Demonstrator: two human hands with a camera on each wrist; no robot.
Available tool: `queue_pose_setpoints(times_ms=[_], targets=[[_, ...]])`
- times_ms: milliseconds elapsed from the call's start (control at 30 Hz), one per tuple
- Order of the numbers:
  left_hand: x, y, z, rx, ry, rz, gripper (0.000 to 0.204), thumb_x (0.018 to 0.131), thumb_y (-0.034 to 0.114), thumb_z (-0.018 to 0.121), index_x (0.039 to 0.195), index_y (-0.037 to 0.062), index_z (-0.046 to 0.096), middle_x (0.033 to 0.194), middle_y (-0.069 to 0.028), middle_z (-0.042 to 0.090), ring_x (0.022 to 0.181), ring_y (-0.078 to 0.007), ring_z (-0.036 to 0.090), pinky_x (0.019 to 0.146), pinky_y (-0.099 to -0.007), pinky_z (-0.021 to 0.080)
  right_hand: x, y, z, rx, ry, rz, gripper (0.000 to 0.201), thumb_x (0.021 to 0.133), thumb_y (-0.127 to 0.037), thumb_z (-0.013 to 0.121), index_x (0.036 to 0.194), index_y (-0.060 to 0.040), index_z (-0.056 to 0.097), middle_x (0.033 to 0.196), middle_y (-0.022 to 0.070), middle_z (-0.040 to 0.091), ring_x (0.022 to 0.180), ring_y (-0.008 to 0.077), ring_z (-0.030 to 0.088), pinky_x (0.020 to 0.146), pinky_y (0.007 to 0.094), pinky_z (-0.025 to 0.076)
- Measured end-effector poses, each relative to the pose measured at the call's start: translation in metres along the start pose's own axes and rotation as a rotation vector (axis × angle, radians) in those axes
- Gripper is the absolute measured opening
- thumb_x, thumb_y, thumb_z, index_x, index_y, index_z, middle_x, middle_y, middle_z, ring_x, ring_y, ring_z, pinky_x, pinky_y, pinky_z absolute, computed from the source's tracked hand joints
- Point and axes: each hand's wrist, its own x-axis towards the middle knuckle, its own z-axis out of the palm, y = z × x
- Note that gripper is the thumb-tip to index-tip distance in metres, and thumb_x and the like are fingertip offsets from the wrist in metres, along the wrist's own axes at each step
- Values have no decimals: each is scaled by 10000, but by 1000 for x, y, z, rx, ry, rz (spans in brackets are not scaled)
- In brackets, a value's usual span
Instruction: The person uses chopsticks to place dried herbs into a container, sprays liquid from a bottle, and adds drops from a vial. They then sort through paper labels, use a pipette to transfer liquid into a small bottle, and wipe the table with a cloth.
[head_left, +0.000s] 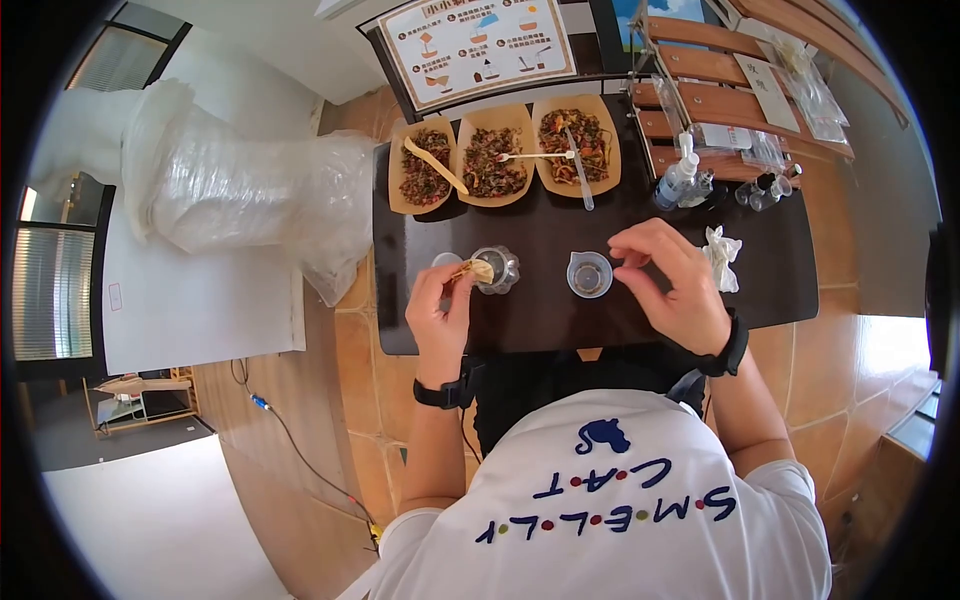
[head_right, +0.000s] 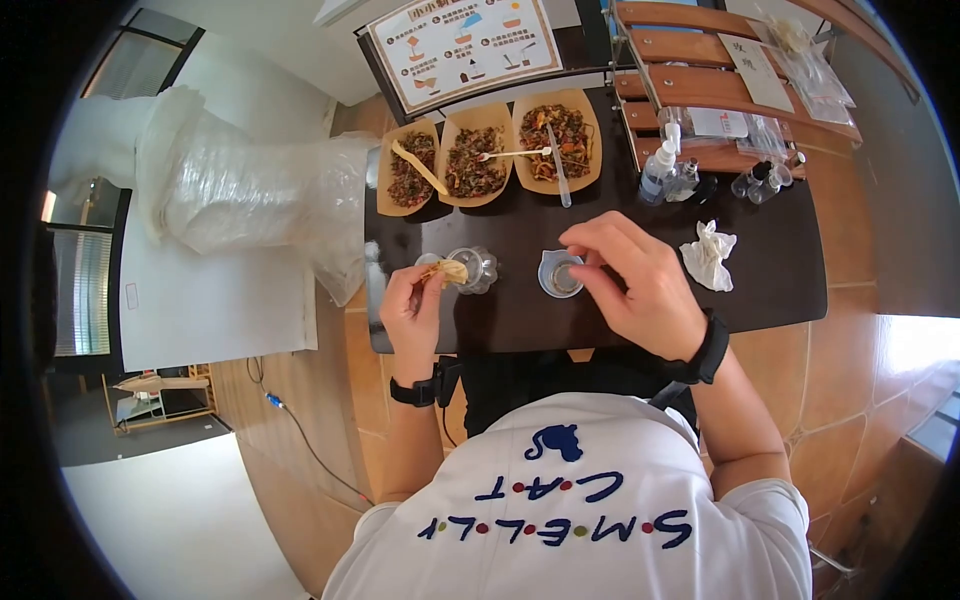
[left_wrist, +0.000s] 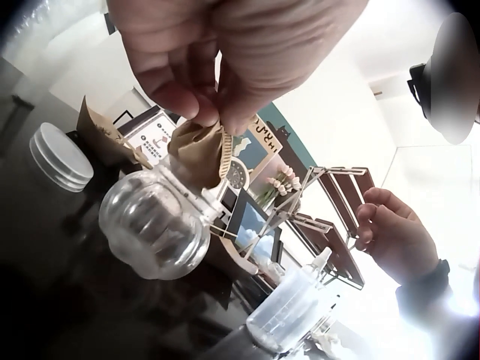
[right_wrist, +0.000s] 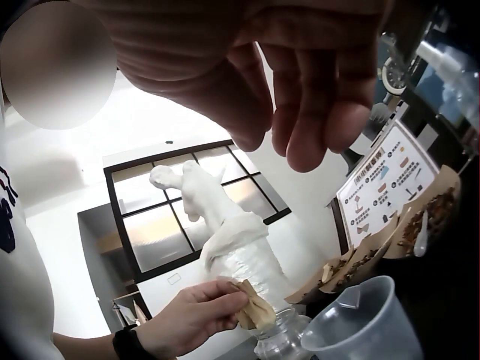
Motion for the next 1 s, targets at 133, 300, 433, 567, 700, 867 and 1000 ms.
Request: queue_pose_setpoints(times_ms=[133, 300, 433, 567, 700, 867, 1000], targets=[[2, 2, 8, 45, 22, 78, 131, 881, -1, 746, 1004, -7, 703, 877, -87, 653, 707, -161, 609, 661, -262, 498, -7, 6, -10, -26, 28, 24, 285, 855, 97, 679, 1123, 7, 644, 953, 120, 642, 807, 227, 647, 714, 298, 536], [2, 3, 13, 87, -6, 114, 129, 883, 6, 746, 1006, 0, 705, 870, -82, 647, 697, -171, 607, 645, -265, 494, -13, 7, -20, -63, 41, 79, 286, 856, 93, 680, 1126, 7, 643, 947, 116, 644, 813, 227, 647, 738, 298, 537], [-4, -6, 12, 235, -31, 111, 154, 845, 22, 771, 982, -3, 705, 977, -97, 626, 832, -201, 612, 747, -292, 503, -16, 11, -30, -106, 70, 109, 284, 857, 85, 679, 1127, 2, 644, 939, 115, 645, 822, 229, 659, 737, 299, 540], [-4, -19, 15, 373, -42, 190, 156, 862, 69, 760, 1000, 5, 724, 1052, -121, 614, 948, -283, 603, 848, -363, 493, -26, 27, -48, -132, 155, 135, 272, 856, 61, 685, 1115, -9, 635, 911, 117, 643, 772, 229, 674, 686, 304, 536], [-4, -10, 11, 323, -66, 202, 255, 871, 89, 761, 1115, 39, 708, 1189, -116, 561, 1004, -256, 560, 849, -352, 462, -42, 42, -72, -265, 309, 246, 267, 857, 19, 704, 1113, -12, 635, 871, 106, 651, 695, 215, 648, 642, 314, 521], [-9, 7, 2, 284, -9, 99, 313, 912, 100, 725, 1213, 46, 660, 1210, -81, 532, 929, -174, 516, 805, -299, 443, -53, 78, -92, -312, 384, 497, 336, 847, -51, 731, 1168, -42, 633, 818, 75, 648, 629, 214, 605, 586, 331, 483], [-12, 17, 0, 239, -25, 149, 303, 952, 93, 682, 1245, 34, 632, 1237, -63, 507, 888, -125, 505, 794, -259, 445, -35, 96, -90, -494, 343, 411, 384, 833, -82, 722, 1203, -60, 624, 846, 104, 621, 720, 304, 629, 659, 390, 508]])
